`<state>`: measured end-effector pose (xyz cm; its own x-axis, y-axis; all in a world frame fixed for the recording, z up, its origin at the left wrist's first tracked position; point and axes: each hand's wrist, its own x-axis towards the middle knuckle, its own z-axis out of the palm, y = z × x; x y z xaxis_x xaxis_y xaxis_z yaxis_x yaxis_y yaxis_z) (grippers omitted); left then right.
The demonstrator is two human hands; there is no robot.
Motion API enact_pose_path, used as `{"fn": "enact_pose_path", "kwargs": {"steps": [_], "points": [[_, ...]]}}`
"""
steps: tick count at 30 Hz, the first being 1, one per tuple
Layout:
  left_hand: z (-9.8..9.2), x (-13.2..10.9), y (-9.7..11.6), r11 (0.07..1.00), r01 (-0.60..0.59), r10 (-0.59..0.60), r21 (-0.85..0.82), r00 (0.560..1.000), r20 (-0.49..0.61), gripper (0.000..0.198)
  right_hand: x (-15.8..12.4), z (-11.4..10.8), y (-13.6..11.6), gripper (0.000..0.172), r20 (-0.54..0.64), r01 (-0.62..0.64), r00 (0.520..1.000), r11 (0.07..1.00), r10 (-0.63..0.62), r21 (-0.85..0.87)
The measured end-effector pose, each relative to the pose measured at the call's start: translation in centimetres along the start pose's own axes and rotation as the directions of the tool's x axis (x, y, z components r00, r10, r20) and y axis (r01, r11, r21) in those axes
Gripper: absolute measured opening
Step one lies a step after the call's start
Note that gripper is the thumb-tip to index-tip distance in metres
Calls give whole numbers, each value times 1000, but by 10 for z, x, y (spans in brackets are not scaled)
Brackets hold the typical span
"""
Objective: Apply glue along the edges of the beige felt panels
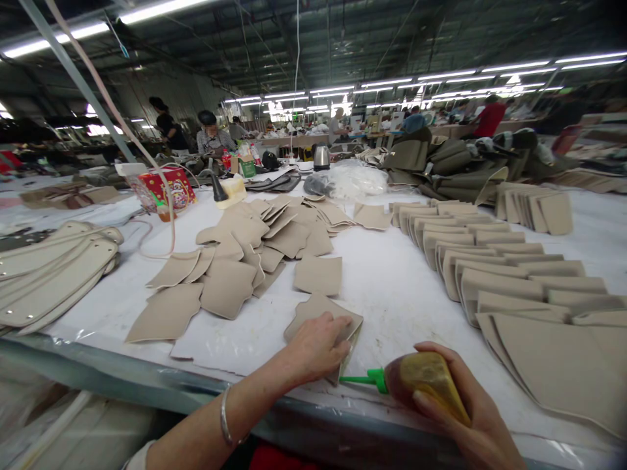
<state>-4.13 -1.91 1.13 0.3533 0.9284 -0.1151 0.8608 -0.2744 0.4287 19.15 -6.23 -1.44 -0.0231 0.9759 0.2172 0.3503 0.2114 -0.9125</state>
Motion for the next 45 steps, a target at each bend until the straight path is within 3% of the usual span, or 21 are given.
{"fn": "enact_pose_path", "kwargs": {"steps": [5,11,29,33,37,42,45], "points": [[1,-1,0,1000,-3,3,-4,1000,-14,45,0,-2,1,43,-57,12,998,999,-14,-39],[1,0,1,1000,5,-5,8,1000,6,47,-3,-2,3,42,19,5,1000,1000,-5,18],[5,0,1,1000,5,-5,10,1000,-10,44,5,-7,5,46,-38,-4,999,1000,4,12],[6,1,0,1000,-7,7,7,1000,-22,45,1,-1,5,42,14,-2,1000,996,1,88],[4,1,0,1000,-6,7,13,1000,-20,44,12,-8,17,41,43,45,998,999,-45,-2],[2,1,1,1000,-8,8,-8,1000,-3,45,31,-20,29,46,-80,108,990,985,-119,-131],[2,2,0,1000,-2,2,-19,1000,4,46,27,-17,27,45,12,86,996,994,-86,-64]]}}
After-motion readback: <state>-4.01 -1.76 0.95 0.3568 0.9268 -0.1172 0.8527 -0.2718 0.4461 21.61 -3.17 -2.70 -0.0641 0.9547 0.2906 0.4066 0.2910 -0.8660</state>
